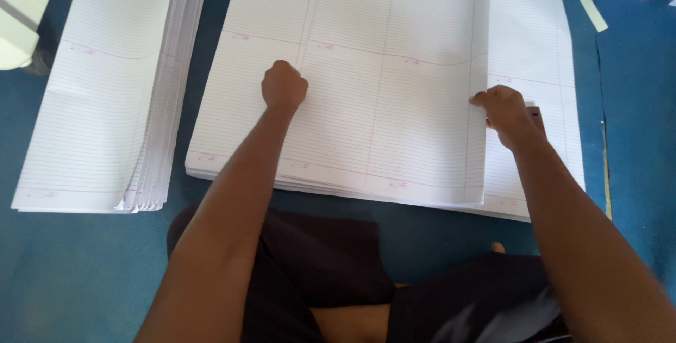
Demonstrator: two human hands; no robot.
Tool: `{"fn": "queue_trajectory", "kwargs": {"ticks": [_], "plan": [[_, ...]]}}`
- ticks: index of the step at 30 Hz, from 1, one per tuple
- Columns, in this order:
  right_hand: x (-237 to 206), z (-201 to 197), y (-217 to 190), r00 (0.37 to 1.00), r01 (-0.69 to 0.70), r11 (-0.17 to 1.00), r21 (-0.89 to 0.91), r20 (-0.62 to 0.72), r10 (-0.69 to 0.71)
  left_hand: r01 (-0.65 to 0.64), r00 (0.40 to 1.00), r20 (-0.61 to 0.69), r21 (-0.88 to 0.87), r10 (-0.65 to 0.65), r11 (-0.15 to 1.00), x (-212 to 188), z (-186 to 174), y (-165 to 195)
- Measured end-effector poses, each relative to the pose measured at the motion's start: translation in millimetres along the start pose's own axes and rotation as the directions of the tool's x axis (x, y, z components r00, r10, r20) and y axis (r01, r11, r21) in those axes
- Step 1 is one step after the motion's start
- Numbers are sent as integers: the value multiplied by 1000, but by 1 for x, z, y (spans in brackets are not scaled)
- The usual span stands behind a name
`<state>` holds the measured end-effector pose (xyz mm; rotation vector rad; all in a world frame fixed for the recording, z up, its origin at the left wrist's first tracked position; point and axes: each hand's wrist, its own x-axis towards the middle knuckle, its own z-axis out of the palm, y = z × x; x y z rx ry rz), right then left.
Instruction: The person sits on the floor and folds large lined paper sheets in half, then uses a small wooden block to press and crease the fold. The person repeats this process for multiple sheets, stacking the folded sheets to the side.
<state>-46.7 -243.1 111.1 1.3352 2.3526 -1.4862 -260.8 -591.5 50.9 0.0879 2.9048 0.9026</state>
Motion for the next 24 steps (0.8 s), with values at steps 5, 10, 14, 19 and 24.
{"fn": "queue_trajectory", "kwargs": {"ticks": [5,10,14,19,24], "plan": [[-8,0,-19,991,68,975,213,97,-90,-48,999,-16,9,48,999,-5,19,13],[-22,15,-48,979,133,982,133,134,-150,-60,997,34,-76,62,995,-13,26,17],[-39,29,-62,967,239,970,-43,103,-233,-80,996,39,-21,81,997,-11,24,20],[-32,44,-53,946,323,907,-270,118,-302,-56,998,36,-77,58,995,-14,24,21],[-10,54,-27,733,671,682,-290,121,-669,-9,999,34,-156,15,988,-16,27,23]]}}
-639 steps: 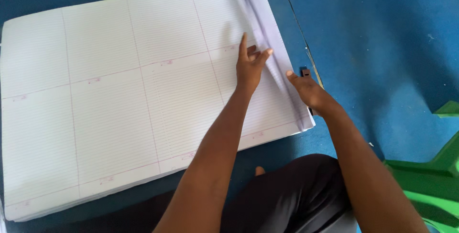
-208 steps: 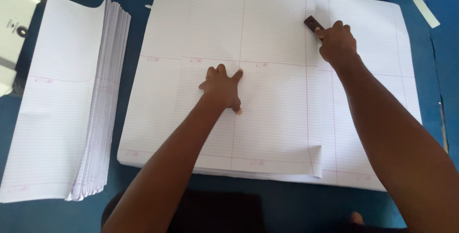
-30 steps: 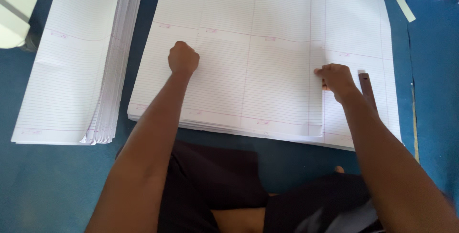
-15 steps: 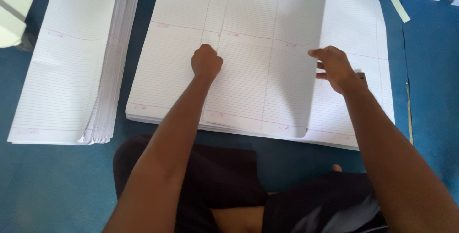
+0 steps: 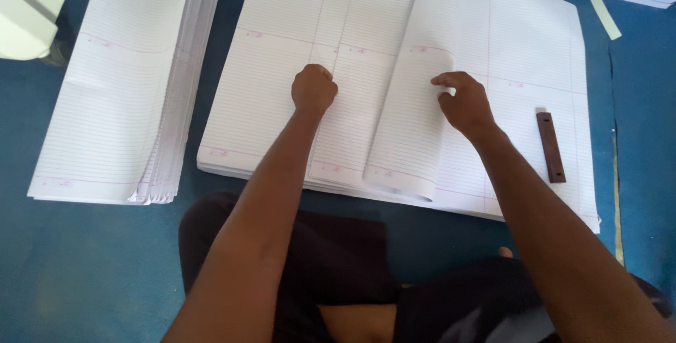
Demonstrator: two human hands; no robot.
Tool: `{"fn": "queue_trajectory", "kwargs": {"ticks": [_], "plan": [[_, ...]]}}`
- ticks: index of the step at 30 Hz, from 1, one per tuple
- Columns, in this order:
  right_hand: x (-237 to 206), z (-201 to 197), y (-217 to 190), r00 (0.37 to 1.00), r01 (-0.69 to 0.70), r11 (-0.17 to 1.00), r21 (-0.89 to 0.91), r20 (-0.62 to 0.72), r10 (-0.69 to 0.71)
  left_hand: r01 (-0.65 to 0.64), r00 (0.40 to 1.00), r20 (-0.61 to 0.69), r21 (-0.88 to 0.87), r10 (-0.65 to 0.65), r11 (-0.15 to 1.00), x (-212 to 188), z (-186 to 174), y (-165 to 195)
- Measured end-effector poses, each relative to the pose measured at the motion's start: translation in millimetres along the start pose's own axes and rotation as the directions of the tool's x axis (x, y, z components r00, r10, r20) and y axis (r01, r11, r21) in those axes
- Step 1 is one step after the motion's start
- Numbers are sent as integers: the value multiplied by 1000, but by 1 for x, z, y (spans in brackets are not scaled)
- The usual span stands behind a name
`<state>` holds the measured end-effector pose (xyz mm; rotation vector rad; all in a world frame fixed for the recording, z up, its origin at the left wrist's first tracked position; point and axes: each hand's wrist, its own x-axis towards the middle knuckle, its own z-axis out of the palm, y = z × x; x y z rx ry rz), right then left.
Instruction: The person sits on the floor and folds large lined paper sheets in half, then uses a small wooden block to press and crease the fold. The person repeats this process for multiple sheets, stacking the folded sheets to the side.
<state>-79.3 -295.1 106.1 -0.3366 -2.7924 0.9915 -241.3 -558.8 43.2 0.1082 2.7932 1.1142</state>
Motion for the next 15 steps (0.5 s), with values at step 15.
{"fn": "queue_trajectory", "kwargs": {"ticks": [15], "plan": [[-7,-2,26,960,-225,967,-123,144,242,49,999,25,-47,-47,998,-4,11,10]]}}
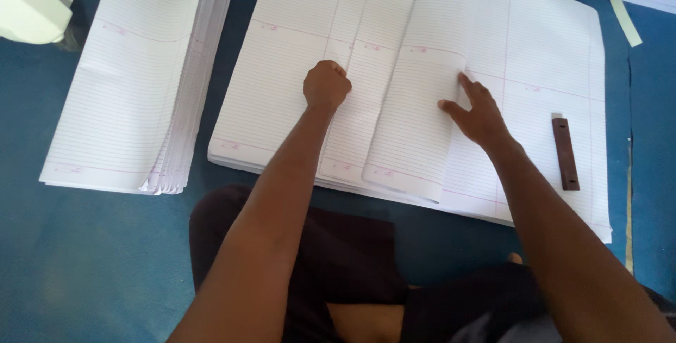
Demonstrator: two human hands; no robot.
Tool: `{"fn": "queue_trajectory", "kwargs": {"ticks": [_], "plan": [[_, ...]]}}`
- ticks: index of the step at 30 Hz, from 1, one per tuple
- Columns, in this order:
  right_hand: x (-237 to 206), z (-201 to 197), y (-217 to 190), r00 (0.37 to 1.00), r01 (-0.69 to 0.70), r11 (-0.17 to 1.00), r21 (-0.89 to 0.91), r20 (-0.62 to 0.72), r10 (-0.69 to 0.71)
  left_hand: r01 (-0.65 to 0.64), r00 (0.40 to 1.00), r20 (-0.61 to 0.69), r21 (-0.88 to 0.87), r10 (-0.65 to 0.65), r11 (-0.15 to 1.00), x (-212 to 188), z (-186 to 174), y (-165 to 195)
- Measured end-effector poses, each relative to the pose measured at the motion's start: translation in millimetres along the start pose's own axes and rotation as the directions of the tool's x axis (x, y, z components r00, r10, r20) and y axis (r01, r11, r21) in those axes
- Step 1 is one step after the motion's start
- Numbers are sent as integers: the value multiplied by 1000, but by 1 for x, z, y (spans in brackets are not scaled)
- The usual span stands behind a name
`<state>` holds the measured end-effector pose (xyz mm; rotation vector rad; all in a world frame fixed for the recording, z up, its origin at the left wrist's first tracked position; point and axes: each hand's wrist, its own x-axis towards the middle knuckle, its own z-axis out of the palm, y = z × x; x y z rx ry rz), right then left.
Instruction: The person sits on the floor and folds large lined paper sheets in half, then uses a small wooden block to press and crease the fold. The person repeats this process for multiple sheets, stacking the folded sheets to the side.
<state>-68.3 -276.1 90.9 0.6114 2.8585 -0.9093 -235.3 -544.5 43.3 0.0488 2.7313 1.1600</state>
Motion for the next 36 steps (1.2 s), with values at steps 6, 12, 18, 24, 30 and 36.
{"fn": "queue_trajectory", "kwargs": {"ticks": [6,12,18,24,30,36], "plan": [[-3,19,-13,1000,-13,1000,17,11,13,6,999,37,-98,-2,995,-2,-1,-2],[0,35,-25,995,84,996,8,-46,-84,3,1000,31,-110,0,994,-2,4,1],[-1,39,-29,992,111,994,-17,-66,-112,-11,1000,13,-69,12,998,-4,6,6],[-1,39,-34,986,144,989,-16,-81,-145,12,998,56,-149,-4,989,-7,6,11],[-1,43,-36,978,181,983,-20,-105,-183,-2,998,56,-153,11,988,-9,7,14],[-2,45,-34,971,196,980,-33,-136,-198,-14,1000,22,-163,17,987,-13,11,16]]}}
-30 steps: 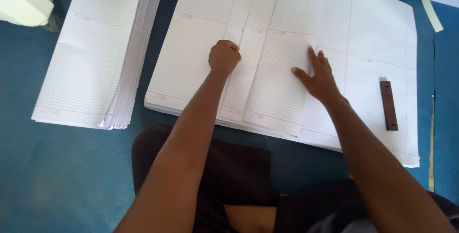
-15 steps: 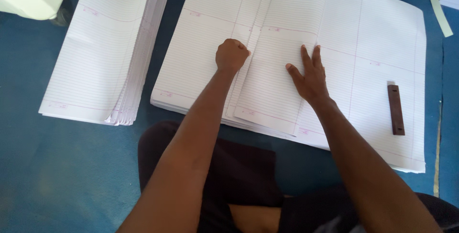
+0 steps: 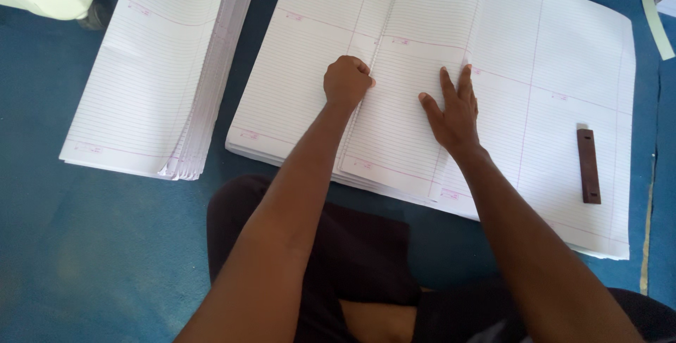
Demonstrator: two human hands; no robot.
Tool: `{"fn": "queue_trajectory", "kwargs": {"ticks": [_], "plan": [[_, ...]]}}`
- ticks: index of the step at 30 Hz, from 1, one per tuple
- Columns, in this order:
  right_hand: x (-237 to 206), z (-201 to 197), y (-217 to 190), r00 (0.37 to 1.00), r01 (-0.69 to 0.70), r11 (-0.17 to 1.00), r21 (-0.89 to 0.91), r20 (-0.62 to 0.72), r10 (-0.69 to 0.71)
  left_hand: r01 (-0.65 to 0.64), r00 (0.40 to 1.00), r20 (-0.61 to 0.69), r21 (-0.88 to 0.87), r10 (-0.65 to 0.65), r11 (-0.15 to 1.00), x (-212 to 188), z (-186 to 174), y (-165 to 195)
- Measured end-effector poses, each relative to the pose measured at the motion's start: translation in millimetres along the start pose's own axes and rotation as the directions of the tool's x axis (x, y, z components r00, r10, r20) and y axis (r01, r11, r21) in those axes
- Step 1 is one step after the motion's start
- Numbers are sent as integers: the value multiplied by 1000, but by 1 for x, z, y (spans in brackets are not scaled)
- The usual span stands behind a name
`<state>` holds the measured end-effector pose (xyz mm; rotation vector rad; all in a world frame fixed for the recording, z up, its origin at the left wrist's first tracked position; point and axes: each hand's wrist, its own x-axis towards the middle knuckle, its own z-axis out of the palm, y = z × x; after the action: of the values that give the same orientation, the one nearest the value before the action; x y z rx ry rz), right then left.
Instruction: The person sits on the floor and folds large lined paper sheets in half, then uses a small wooden block to press and crease the fold. The person repeats this process for multiple sheets, stacking the folded sheets to the side.
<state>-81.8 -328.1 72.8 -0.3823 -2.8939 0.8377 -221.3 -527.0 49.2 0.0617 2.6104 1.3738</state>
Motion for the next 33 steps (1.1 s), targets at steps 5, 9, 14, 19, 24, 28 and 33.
{"fn": "queue_trajectory", "kwargs": {"ticks": [5,9,14,19,24,28,33], "plan": [[2,3,-1,1000,-24,1000,0,-11,24,-22,1000,-1,-1,22,1000,-1,-1,1],[2,5,-2,999,-44,999,-4,-4,44,-7,1000,17,2,7,1000,0,-2,1],[0,9,-3,999,-40,999,-30,-14,40,-32,999,15,0,32,999,1,-1,-2],[2,11,-2,998,-61,996,-58,24,63,-29,999,20,-8,29,1000,2,0,-5],[3,13,-2,998,-48,989,-138,32,53,-34,999,17,15,34,999,2,-1,-5],[3,15,-4,995,-66,976,-206,57,79,-23,1000,-2,2,23,1000,0,-2,-2],[5,14,-6,996,-56,969,-240,58,72,1,1000,0,23,-1,1000,-2,-3,4]]}}
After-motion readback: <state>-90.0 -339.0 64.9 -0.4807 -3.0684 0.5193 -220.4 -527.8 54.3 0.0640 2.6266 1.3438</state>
